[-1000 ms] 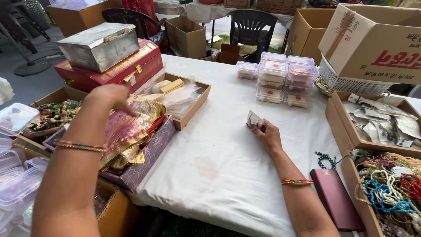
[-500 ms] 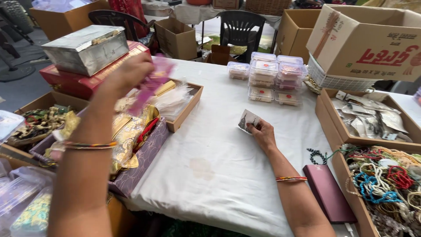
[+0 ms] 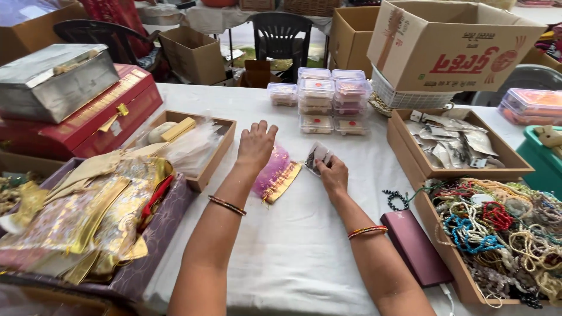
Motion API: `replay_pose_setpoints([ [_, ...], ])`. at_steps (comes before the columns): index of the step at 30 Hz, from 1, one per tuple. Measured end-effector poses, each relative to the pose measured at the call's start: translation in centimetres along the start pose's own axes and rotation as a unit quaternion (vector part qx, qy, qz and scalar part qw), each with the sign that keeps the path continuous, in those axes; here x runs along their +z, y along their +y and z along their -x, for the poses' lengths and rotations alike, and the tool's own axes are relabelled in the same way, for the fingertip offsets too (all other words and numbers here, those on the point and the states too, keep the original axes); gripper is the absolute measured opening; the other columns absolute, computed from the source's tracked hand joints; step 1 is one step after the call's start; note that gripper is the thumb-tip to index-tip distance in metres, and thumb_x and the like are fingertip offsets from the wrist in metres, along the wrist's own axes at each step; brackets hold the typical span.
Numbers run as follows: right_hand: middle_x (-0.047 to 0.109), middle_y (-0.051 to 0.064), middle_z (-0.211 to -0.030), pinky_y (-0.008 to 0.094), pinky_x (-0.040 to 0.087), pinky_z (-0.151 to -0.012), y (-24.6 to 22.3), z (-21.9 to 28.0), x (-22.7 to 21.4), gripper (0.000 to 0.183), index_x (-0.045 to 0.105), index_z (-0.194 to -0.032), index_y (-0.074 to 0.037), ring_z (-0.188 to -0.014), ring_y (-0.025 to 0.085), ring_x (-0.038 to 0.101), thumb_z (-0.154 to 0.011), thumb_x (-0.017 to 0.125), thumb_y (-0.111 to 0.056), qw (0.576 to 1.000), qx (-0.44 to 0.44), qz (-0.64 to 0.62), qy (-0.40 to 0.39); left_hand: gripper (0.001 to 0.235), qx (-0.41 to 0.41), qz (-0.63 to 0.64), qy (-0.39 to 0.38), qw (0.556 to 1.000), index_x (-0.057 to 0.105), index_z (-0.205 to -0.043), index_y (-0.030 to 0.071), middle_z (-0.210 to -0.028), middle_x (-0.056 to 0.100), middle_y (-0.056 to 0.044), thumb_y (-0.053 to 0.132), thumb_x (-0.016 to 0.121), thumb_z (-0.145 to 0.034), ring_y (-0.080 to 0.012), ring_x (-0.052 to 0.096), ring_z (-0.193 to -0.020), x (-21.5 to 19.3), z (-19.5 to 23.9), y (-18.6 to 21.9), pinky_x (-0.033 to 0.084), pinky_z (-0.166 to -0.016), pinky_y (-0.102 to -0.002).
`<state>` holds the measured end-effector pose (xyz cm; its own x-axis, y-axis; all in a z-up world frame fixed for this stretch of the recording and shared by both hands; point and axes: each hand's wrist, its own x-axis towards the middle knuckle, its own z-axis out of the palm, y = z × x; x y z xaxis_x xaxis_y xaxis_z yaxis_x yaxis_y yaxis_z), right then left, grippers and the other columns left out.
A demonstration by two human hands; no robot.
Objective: The person folds a small beige cloth pouch and places it into a clear plastic container, then stacks the container. They repeat this process with a gold-patterned pouch and a pink-patterned pouch, placing each into a container and stacking them on the table.
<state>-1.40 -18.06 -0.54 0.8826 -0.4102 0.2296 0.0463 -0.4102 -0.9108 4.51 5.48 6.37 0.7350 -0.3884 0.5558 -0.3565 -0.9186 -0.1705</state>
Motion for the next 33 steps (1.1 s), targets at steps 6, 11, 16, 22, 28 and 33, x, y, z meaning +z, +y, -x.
replay_pose_setpoints([
  [6,0.081,0.007,-0.097,0.033,0.054,-0.078,-2.5,1.2,-0.9,0.029,0.077,-0.108,-0.007,-0.084,0.016,0.073,-0.089,0.074,-0.029,0.999,0.03,0.005,-0.036,0.042,-0.087,0.204,-0.303,0.927,0.068,-0.111,0.01,-0.106,0.069,-0.009,0.048,0.074,-0.093,-0.0248,0.069,-0.102,-6.5,2.7,3.4,0.056,-0.085,-0.04],
  [11,0.08,0.008,-0.096,0.031,0.055,-0.076,-1.3,0.7,-0.2,0.031,0.075,-0.109,-0.004,-0.084,0.016,0.073,-0.091,0.073,-0.029,0.998,0.039,-0.003,-0.052,0.03,-0.003,0.267,-0.199,0.943,0.073,-0.101,0.01,-0.103,0.07,-0.008,0.033,0.079,-0.083,-0.0282,0.067,-0.101,-0.3,6.9,3.0,0.054,-0.082,-0.043],
  [16,0.074,0.006,-0.096,0.028,0.052,-0.065,0.8,-0.9,0.6,0.028,0.067,-0.115,-0.003,-0.078,0.012,0.064,-0.098,0.069,-0.026,0.981,-0.063,-0.167,0.074,0.023,0.163,0.487,-0.112,0.851,0.073,-0.105,0.008,-0.101,0.077,-0.01,0.021,0.069,-0.086,-0.0231,0.074,-0.09,1.2,8.3,4.9,0.059,-0.08,-0.036],
  [22,0.074,0.002,-0.099,0.022,0.053,-0.072,2.3,-1.7,0.0,0.025,0.067,-0.114,-0.002,-0.084,0.006,0.065,-0.102,0.07,-0.024,0.963,-0.139,-0.193,0.125,0.046,-0.016,0.794,-0.25,0.555,0.072,-0.098,0.002,-0.084,0.078,-0.009,0.044,0.055,-0.104,-0.0176,0.071,-0.065,-0.2,6.7,4.0,0.05,-0.052,-0.03],
  [28,0.073,0.003,-0.096,0.025,0.052,-0.07,1.4,-1.1,0.1,0.026,0.069,-0.115,-0.002,-0.081,0.009,0.063,-0.099,0.069,-0.023,0.973,-0.091,-0.205,0.055,0.049,-0.245,0.371,-0.075,0.893,0.073,-0.109,0.015,-0.075,0.077,-0.012,0.06,0.066,-0.091,-0.0236,0.072,-0.067,-2.2,6.4,1.3,0.053,-0.059,-0.039],
  [33,0.075,0.005,-0.099,0.025,0.055,-0.077,1.2,-1.0,0.3,0.026,0.071,-0.114,-0.002,-0.087,0.01,0.067,-0.099,0.07,-0.022,0.976,-0.111,-0.183,0.042,0.039,-0.098,0.32,-0.165,0.928,0.074,-0.104,0.021,-0.077,0.078,-0.009,0.051,0.078,-0.079,-0.0271,0.073,-0.076,4.0,7.3,3.2,0.056,-0.068,-0.043],
])
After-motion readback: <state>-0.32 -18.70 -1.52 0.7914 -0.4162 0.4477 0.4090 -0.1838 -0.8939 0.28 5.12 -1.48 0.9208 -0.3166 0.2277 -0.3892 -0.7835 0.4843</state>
